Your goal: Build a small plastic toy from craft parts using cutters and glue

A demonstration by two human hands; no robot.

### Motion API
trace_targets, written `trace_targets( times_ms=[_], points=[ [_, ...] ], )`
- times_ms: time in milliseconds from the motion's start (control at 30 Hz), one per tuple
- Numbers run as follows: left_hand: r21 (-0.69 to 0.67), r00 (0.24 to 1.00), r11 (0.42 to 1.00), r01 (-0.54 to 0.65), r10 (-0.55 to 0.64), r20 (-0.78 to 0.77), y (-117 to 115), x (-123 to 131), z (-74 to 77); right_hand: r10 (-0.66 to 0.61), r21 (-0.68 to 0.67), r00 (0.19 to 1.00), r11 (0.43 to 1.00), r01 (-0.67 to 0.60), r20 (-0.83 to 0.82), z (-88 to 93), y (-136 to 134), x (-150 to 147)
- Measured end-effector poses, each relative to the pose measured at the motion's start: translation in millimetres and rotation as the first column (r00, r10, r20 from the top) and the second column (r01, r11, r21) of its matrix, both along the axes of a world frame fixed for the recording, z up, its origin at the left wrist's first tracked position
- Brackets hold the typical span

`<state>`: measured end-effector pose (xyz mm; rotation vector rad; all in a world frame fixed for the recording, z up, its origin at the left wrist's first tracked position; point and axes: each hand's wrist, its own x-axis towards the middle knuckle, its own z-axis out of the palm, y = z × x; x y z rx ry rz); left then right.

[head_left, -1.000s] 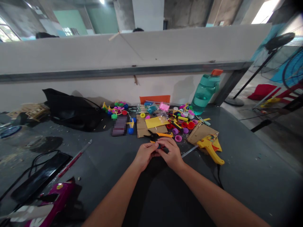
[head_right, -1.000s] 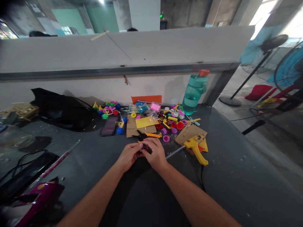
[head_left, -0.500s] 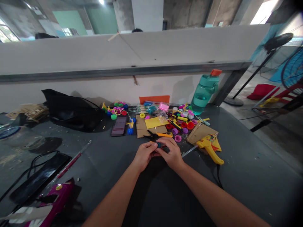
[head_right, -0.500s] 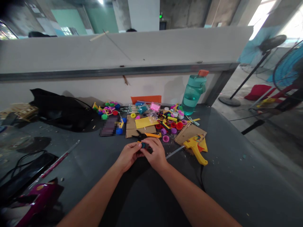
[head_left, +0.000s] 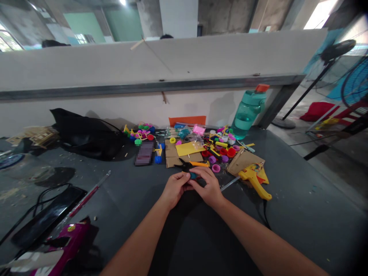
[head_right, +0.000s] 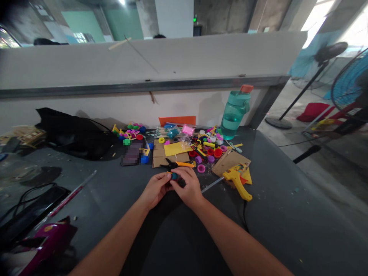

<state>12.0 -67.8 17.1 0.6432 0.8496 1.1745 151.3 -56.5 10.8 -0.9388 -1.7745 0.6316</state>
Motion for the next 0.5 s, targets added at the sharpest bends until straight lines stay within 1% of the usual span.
trace_targets(
  times_ms=[167, 367, 500],
  points=[
    [-0.002, 1.000, 1.000, 0.022, -0.022, -0.001, 0.0, -0.7, -0.8, -0.025, 0.002, 1.000, 1.000, 0.025, -0.016, -1.0, 0.4, -0.4],
    [-0.008, 1.000, 1.000, 0.001, -0.001, -0.012, 0.1, -0.9, -0.9, -0.015, 0.029, 1.000, 0.999, 0.015, -0.007, 0.2, 0.2, 0.0],
    [-0.018, 1.000, 1.000, -0.009, 0.008, -0.015, 0.6, -1.0, -1.6, -0.012, 0.017, 1.000, 1.000, 0.012, -0.012, 1.8, -1.0, -0.2]
  ],
)
